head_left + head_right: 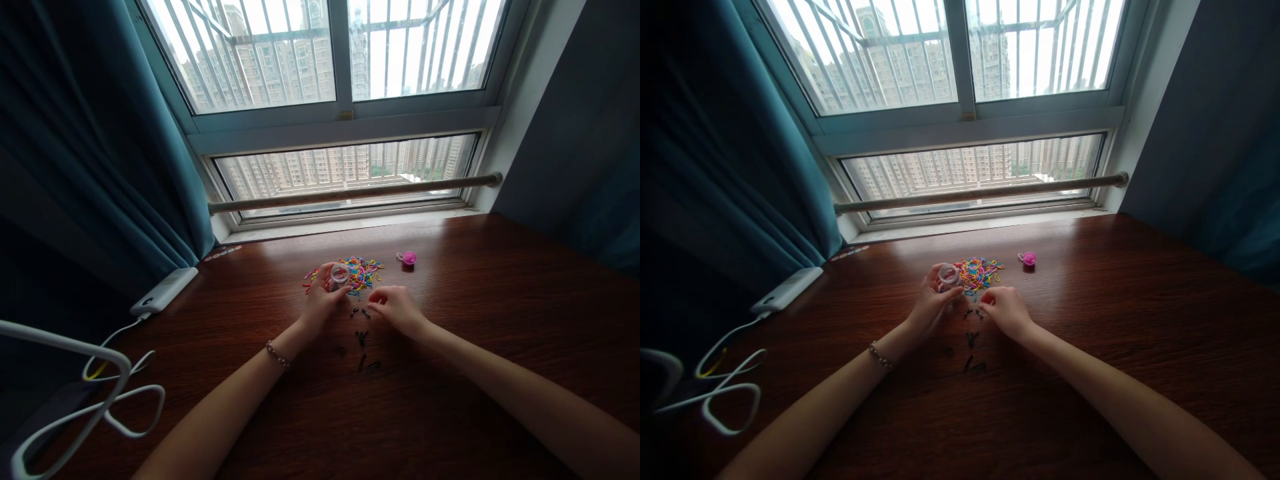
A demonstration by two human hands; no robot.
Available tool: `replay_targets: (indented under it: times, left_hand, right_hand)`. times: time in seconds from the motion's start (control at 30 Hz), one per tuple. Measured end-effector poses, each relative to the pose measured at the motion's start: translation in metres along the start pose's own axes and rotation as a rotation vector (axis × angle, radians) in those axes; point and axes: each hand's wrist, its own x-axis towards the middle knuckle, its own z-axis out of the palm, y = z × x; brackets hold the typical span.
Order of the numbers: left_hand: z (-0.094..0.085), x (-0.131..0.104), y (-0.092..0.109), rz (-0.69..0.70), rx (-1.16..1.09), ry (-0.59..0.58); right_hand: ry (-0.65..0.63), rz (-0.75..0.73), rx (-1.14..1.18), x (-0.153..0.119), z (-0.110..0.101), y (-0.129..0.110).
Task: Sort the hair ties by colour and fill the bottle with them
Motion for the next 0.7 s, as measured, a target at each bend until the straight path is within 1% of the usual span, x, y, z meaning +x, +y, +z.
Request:
replay_targets:
  times: [0.07, 0.13, 0.23, 0.37, 0.47, 0.6, 0.7]
  left_hand:
    - [-0.003, 0.003, -0.001, -0.010, -0.016, 0.036]
    - [-0.005, 0.005, -0.001, -0.014, -0.036, 0.053]
    - [-0.006, 0.006, -0.001, -0.010, -0.069, 0.057]
    - [-0.006, 0.007, 0.000, -0.007, -0.087, 0.048]
    - [-0.006, 0.007, 0.001, 0.003, -0.087, 0.057]
    - [-0.007, 0.007, 0.000, 0.018, -0.038, 0.059]
    - [-0.010, 0.008, -0.003, 0.038, 0.006, 0.070]
  right_hand:
    - [-0.088, 0.041, -0.057, -0.001, 0.010, 0.010]
    - [-0.114, 0.030, -0.080, -0.001, 0.019, 0.014]
    - [-0.113, -0.049, -0.058, -0.001, 0.026, 0.012]
    - [-0.048, -0.190, -0.035, 0.003, 0.032, 0.010]
    - [-0.065, -0.287, -0.058, 0.004, 0.035, 0.012]
    - [-0.174, -0.349, -0.099, 0.001, 0.031, 0.008]
    - [-0.342, -0.406, -0.048, -0.003, 0.021, 0.001]
